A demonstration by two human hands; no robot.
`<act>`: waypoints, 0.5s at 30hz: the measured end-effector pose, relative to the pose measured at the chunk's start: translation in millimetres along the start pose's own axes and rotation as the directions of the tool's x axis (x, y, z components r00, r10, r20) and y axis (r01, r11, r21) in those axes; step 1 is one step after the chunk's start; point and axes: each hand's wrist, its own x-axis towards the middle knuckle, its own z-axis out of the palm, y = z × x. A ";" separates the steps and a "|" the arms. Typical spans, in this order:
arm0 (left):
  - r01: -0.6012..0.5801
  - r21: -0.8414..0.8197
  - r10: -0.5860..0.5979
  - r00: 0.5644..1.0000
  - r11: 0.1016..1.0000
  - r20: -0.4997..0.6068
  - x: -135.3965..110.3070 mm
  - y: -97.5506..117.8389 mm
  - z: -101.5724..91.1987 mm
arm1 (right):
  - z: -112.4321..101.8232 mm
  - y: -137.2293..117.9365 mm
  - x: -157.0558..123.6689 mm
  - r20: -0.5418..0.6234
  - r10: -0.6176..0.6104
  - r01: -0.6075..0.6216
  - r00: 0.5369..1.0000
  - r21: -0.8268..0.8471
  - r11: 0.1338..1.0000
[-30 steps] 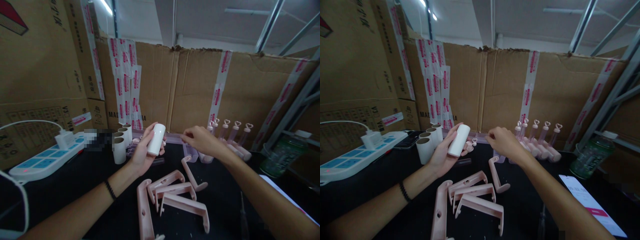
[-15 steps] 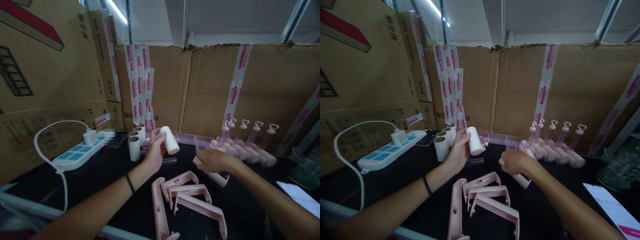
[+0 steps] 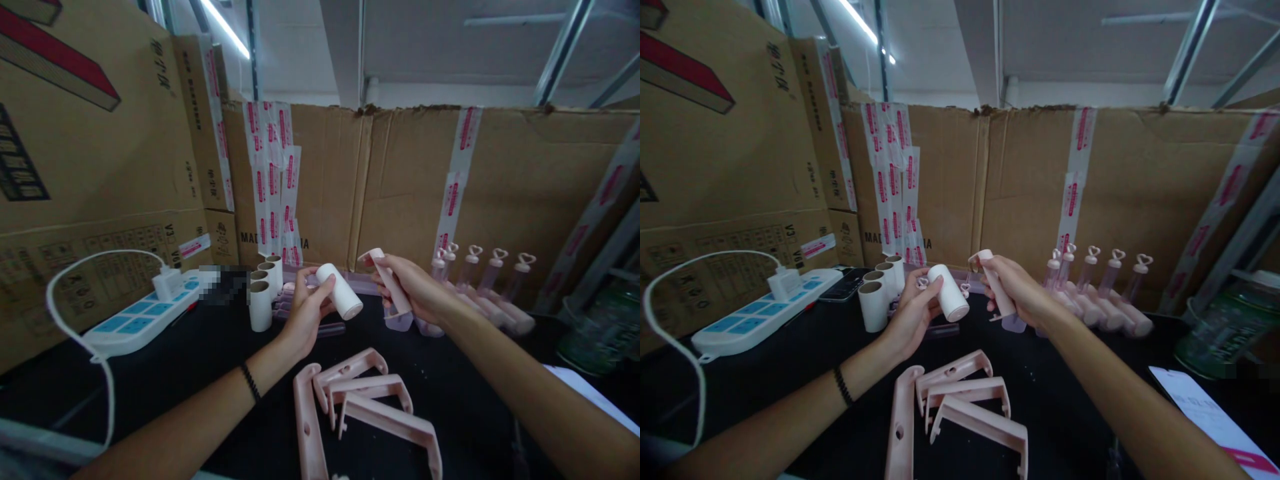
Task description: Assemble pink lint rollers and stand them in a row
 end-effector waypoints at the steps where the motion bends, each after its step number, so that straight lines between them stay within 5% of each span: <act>1: 0.001 0.013 -0.001 1.000 1.000 0.009 -0.6 0.5 1.5 | 3.7 4.1 2.6 -0.011 -0.031 0.031 0.999 0.024 0.999; 6: 0.006 0.061 -0.009 0.999 0.998 0.052 -2.9 1.6 7.2 | 14.3 21.0 13.0 -0.102 -0.217 0.223 0.971 0.051 0.973; 15: 0.008 0.072 -0.012 0.999 0.997 0.045 -4.5 -0.1 10.3 | 25.7 36.6 12.0 -0.247 -0.285 0.277 0.926 -0.067 0.958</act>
